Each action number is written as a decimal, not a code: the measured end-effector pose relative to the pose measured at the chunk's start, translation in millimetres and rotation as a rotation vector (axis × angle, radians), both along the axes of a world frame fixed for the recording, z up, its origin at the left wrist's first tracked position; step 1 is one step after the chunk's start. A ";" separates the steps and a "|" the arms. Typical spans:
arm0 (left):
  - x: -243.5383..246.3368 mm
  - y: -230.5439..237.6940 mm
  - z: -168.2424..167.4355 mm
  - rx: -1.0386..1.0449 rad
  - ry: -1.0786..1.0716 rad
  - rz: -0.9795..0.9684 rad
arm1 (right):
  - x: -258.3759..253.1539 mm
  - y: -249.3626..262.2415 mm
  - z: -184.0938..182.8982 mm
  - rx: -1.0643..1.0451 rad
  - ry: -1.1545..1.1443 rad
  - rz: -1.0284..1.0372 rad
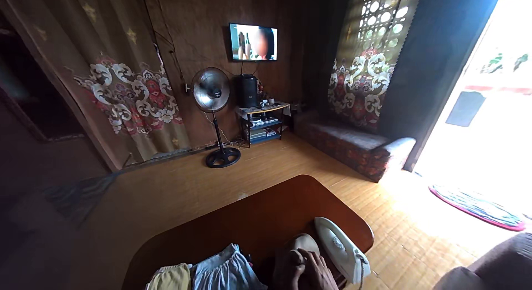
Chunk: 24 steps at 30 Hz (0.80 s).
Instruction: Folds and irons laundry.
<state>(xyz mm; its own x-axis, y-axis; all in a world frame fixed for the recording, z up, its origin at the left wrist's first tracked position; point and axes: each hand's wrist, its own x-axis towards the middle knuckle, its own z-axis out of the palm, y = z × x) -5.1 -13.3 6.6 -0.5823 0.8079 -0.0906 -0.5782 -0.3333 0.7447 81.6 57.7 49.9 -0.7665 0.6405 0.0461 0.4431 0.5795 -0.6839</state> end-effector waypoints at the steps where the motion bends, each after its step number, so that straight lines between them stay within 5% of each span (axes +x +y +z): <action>1: -0.3 -1.0 -1.2 0.072 -0.016 0.003 | -2.2 -1.9 -0.3 0.027 0.044 -0.033; 5: -5.7 -0.2 -7.2 0.169 -0.065 -0.040 | -6.6 -2.9 13.9 0.074 0.172 -0.069; 8: 5.3 -3.9 20.5 0.013 -0.036 0.099 | -3.2 -7.0 26.9 0.072 0.283 -0.032; 12: 1.2 -4.4 15.2 -0.009 0.227 0.178 | 7.9 -11.3 37.1 0.072 0.373 0.027; 16: 5.8 -22.4 16.7 -0.262 0.452 0.182 | 19.9 -16.3 45.7 0.031 0.460 0.184; 18: 2.8 -35.5 12.6 -0.457 0.729 0.191 | 27.1 -18.4 50.9 0.010 0.510 0.274; 20: 2.6 -47.6 42.8 -0.606 0.953 0.139 | 36.8 -16.2 56.7 -0.049 0.547 0.318; 22: -13.7 -47.0 109.5 -0.655 0.840 -0.099 | 50.3 -9.1 62.7 -0.092 0.580 0.336; 24: -37.1 -40.8 119.5 -0.289 0.814 0.041 | 63.2 -3.3 68.3 -0.127 0.654 0.397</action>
